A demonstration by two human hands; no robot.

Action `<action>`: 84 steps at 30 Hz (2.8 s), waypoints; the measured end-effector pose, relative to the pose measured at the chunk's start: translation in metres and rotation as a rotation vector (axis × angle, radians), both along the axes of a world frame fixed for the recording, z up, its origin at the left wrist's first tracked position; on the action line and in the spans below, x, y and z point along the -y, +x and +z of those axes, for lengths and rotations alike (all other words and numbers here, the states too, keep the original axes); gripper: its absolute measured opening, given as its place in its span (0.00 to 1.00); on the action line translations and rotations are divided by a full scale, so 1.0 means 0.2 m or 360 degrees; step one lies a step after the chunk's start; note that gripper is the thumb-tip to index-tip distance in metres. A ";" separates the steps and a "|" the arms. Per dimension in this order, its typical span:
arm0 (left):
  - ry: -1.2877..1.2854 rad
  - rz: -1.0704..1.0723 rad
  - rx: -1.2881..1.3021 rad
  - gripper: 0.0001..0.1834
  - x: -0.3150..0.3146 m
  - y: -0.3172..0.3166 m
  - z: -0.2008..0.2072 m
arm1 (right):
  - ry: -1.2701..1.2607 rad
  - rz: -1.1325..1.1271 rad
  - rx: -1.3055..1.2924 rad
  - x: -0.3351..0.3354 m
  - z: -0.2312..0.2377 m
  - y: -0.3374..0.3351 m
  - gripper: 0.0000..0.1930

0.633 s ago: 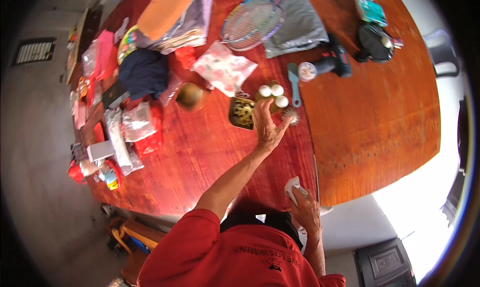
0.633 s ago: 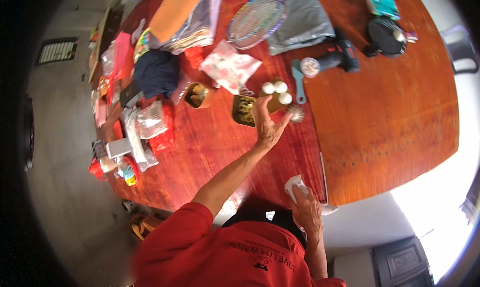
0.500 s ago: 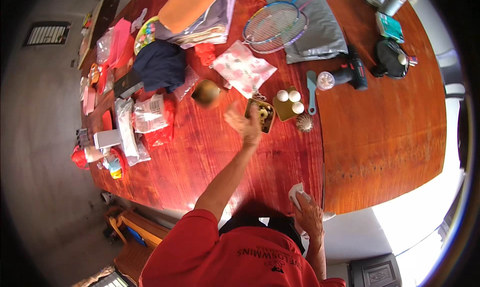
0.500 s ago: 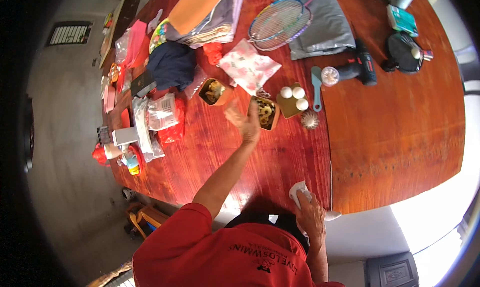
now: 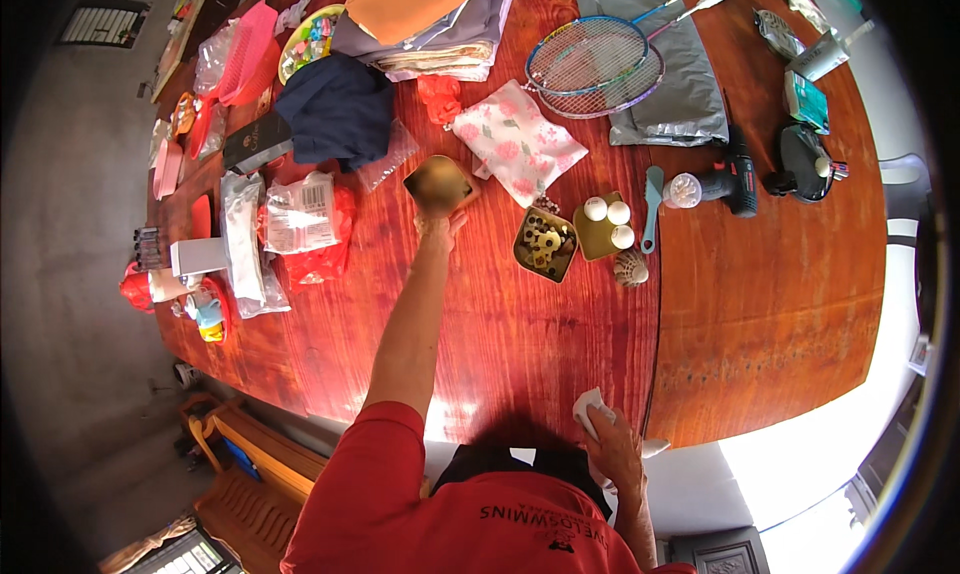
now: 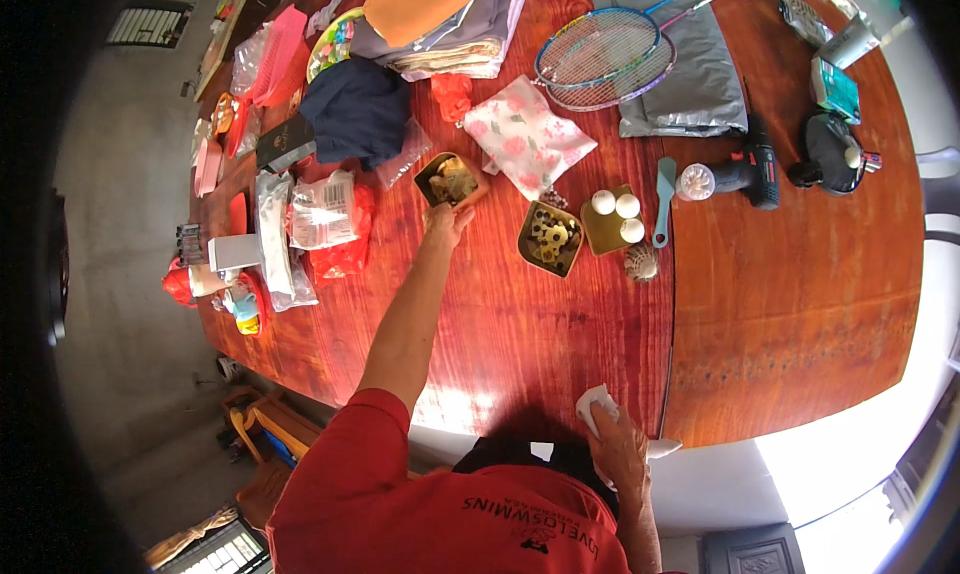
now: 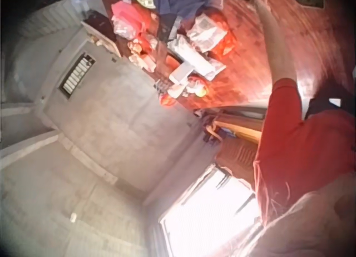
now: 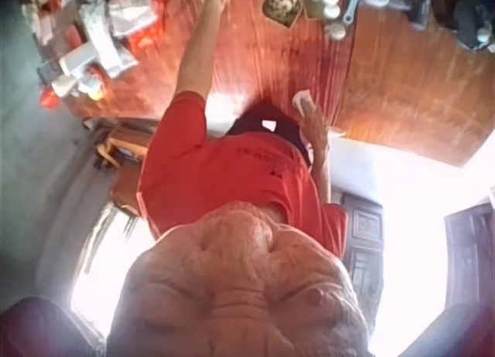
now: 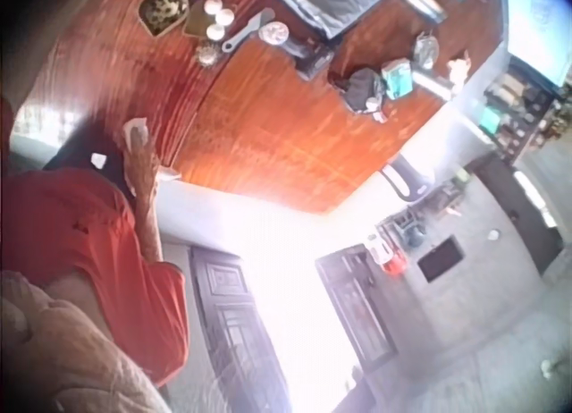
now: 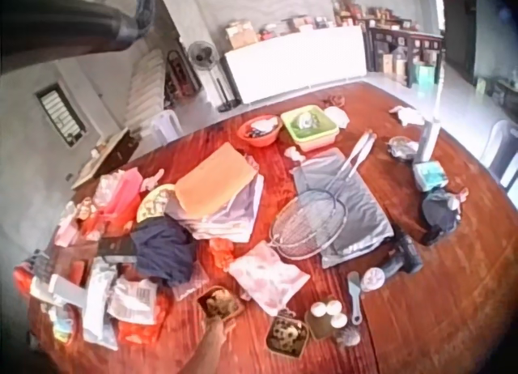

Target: The person wipes various small items on a wooden table using a white cloth. They handle a small white bottle, a small square box, a shuttlecock, a small brown box, and a plastic package, wiping each one individually before placing it back on the table.

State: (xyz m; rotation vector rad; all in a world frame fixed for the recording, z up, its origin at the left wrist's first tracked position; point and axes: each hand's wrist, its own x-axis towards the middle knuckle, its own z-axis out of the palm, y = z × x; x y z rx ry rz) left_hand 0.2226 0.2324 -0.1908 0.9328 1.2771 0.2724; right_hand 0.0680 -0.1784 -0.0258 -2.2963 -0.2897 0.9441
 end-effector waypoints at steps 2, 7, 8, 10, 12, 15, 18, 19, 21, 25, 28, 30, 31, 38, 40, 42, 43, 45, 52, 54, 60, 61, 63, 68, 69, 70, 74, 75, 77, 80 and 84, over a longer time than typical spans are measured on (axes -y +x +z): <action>0.0094 -0.0018 -0.0055 0.12 0.06 -0.05 0.01 | -0.0037 0.0014 0.0010 -0.01 0.01 -0.02 0.16; 0.0052 -0.0372 0.0063 0.12 0.11 -0.37 0.08 | 0.0022 -0.0015 0.0098 -0.06 0.04 -0.09 0.18; 0.0013 -0.0409 0.0205 0.12 0.15 -0.45 0.13 | 0.0114 -0.0032 0.0237 -0.08 0.04 -0.09 0.18; -0.0055 -0.0471 0.0486 0.13 0.21 -0.60 0.23 | 0.0309 -0.0052 0.0516 -0.14 0.07 -0.07 0.20; -0.0342 -0.0302 0.0431 0.14 0.31 -0.71 0.40 | 0.0418 -0.0079 0.0717 -0.23 0.12 -0.01 0.19; -0.0684 -0.0177 0.0713 0.15 0.44 -0.86 0.66 | 0.0651 -0.0291 0.0951 -0.39 0.31 0.05 0.20; -0.0912 -0.0326 0.0978 0.19 0.51 -1.00 0.79 | 0.0880 -0.0434 0.1043 -0.57 0.47 0.01 0.26; -0.1020 -0.0402 0.1058 0.20 0.52 -1.04 0.83 | 0.0887 -0.0388 0.1185 -0.62 0.49 -0.04 0.28; -0.1176 -0.0597 0.1247 0.23 0.52 -1.10 0.92 | 0.0786 -0.0209 0.1380 -0.70 0.54 -0.14 0.29; -0.0776 -0.0639 0.1214 0.32 0.57 -1.17 1.21 | 0.0845 -0.0267 0.1586 -0.80 0.60 -0.40 0.23; -0.0700 -0.0729 0.1092 0.31 0.53 -1.27 1.22 | 0.0701 -0.0220 0.1671 -0.80 0.67 -0.43 0.21; -0.0639 -0.0720 0.1016 0.25 0.53 -1.35 1.29 | 0.0885 -0.0145 0.1684 -0.81 0.79 -0.36 0.14; -0.0592 -0.0719 0.0985 0.22 0.54 -1.38 1.35 | 0.0933 0.0030 0.1735 -0.80 0.81 -0.32 0.14; -0.0422 -0.1070 0.0957 0.19 0.52 -1.53 1.52 | 0.1263 -0.0069 -0.0145 -0.79 0.96 -0.22 0.21; -0.0456 -0.1002 0.0959 0.19 0.50 -1.55 1.57 | 0.1359 -0.0097 0.0127 -0.85 0.92 -0.27 0.22; -0.0426 -0.0911 0.0936 0.21 0.47 -1.54 1.58 | 0.1343 -0.0062 0.0655 -0.85 0.90 -0.31 0.19; -0.0419 -0.0823 0.0979 0.21 0.46 -1.52 1.56 | 0.1339 -0.0080 0.0920 -0.85 0.90 -0.35 0.18; -0.0487 -0.0650 0.1046 0.23 0.45 -1.49 1.57 | 0.1275 -0.0170 0.1183 -0.85 0.88 -0.45 0.17; -0.0472 -0.0570 0.1114 0.23 0.50 -1.47 1.60 | 0.1116 -0.0613 0.1461 -0.92 0.76 -0.79 0.23; -0.0568 -0.0529 0.1073 0.22 0.50 -1.47 1.57 | 0.1137 -0.0387 0.1791 -0.89 0.83 -0.72 0.20; -0.0315 -0.0931 0.1006 0.20 0.48 -1.53 1.65 | 0.1339 -0.0168 0.1090 -0.79 0.94 -0.43 0.17; -0.0218 -0.1029 0.0965 0.22 0.48 -1.54 1.68 | 0.1456 -0.0197 0.0784 -0.80 0.96 -0.41 0.19; -0.0134 -0.1168 0.0923 0.23 0.48 -1.57 1.68 | 0.1338 -0.0273 0.0238 -0.80 1.02 -0.36 0.22; -0.0414 -0.1068 0.0895 0.22 0.44 -1.59 1.69 | 0.1823 -0.0561 -0.0265 -0.84 0.87 -0.33 0.21; -0.0360 -0.0953 0.0942 0.22 0.46 -1.57 1.65 | 0.1891 -0.0666 -0.0263 -0.87 0.87 -0.36 0.21; -0.0459 -0.0884 0.0947 0.23 0.45 -1.55 1.63 | 0.1958 -0.0772 -0.0261 -0.89 0.88 -0.39 0.21; -0.0592 -0.0560 0.1068 0.23 0.43 -1.47 1.56 | 0.2106 -0.1043 -0.0123 -0.93 0.87 -0.48 0.22; -0.0587 -0.0440 0.1099 0.23 0.46 -1.44 1.57 | 0.2136 -0.1092 -0.0063 -0.94 0.87 -0.51 0.23; -0.0512 -0.0262 0.1181 0.23 0.48 -1.39 1.62 | 0.1983 -0.1076 0.0072 -0.96 0.89 -0.60 0.26; -0.0357 -0.0368 0.1280 0.28 0.51 -1.36 1.62 | 0.1503 -0.0918 0.0763 -1.01 0.72 -0.71 0.34; -0.0171 -0.0314 0.1162 0.26 0.56 -1.38 1.62 | 0.1606 -0.0881 0.0815 -1.00 0.69 -0.70 0.40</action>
